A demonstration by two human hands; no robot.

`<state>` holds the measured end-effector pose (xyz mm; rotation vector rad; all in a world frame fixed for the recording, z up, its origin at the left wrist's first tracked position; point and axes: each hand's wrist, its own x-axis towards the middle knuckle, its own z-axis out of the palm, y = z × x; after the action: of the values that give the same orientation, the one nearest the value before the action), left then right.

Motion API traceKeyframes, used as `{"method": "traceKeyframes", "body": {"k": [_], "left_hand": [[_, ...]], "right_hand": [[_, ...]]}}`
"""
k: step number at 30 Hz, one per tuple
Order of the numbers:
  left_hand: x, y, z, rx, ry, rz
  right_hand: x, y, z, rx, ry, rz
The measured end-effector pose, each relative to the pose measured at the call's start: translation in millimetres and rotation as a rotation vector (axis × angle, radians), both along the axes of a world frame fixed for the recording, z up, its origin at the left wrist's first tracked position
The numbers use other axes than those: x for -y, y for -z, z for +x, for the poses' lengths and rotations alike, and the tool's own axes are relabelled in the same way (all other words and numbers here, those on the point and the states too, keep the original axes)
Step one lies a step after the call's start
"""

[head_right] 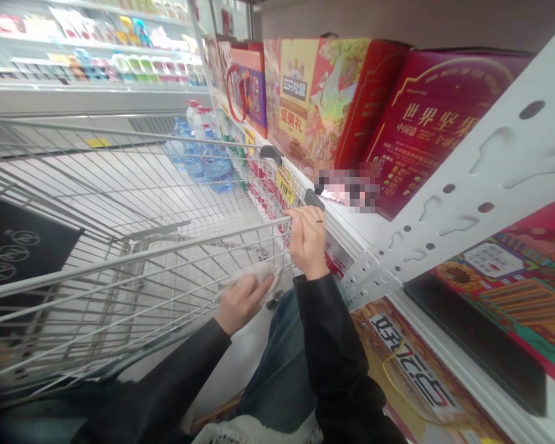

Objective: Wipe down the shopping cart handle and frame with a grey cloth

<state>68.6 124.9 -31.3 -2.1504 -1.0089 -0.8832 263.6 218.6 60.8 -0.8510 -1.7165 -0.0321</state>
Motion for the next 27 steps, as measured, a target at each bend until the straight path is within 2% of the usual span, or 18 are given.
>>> {"method": "traceKeyframes", "body": {"k": [2, 4, 5, 6, 7, 8, 10, 12, 13, 14, 15, 16, 17, 21, 23, 24, 25, 27], "left_hand": [[2, -36.9, -1, 0.096, 0.015, 0.072], [2, -71.1, 1, 0.246, -0.021, 0.179], [0, -81.4, 3, 0.298, -0.048, 0.216], [-2, -84.9, 7, 0.31, -0.077, 0.221], [-5, -81.1, 12, 0.269, -0.088, 0.193], [-8, -70.5, 17, 0.185, -0.077, 0.14], [-14, -34.8, 27, -0.032, -0.025, -0.004], [-19, 4.1, 34, -0.124, 0.003, -0.082], [-20, 18.7, 37, -0.139, 0.009, -0.101], [-20, 27.6, 39, -0.136, 0.004, -0.11], [-20, 29.8, 40, -0.134, 0.001, -0.116], [-18, 25.2, 41, -0.13, -0.004, -0.12], [-17, 14.4, 41, -0.123, -0.008, -0.11], [-16, -56.4, 41, 0.003, -0.018, 0.09], [-21, -77.7, 44, 0.067, -0.05, 0.161], [-25, -79.1, 46, 0.051, -0.064, 0.146], [-29, -74.0, 49, 0.002, -0.066, 0.109], [-37, -49.0, 57, -0.128, -0.036, 0.016]], "right_hand": [[2, 0.2, -1, 0.007, 0.016, -0.006], [4, 0.1, -2, 0.003, 0.018, -0.019], [6, -0.3, -1, -0.001, 0.012, -0.025], [7, -0.9, 0, -0.006, 0.003, -0.031], [8, -1.8, 1, -0.006, -0.009, -0.039], [9, -2.9, 3, -0.003, -0.021, -0.048], [12, -5.3, 7, 0.015, -0.04, -0.072], [13, -7.3, 10, 0.045, -0.051, -0.106], [14, -8.1, 11, 0.058, -0.054, -0.121], [14, -8.6, 11, 0.068, -0.057, -0.131], [13, -9.0, 12, 0.073, -0.061, -0.138], [12, -9.3, 14, 0.076, -0.066, -0.137], [11, -9.7, 16, 0.083, -0.075, -0.134], [-1, -11.5, 31, 0.119, -0.145, -0.129], [-5, -12.7, 38, 0.079, -0.171, -0.151], [-6, -13.3, 41, 0.049, -0.178, -0.164], [-7, -13.9, 43, 0.025, -0.185, -0.178], [-6, -15.0, 44, 0.003, -0.197, -0.2]]}}
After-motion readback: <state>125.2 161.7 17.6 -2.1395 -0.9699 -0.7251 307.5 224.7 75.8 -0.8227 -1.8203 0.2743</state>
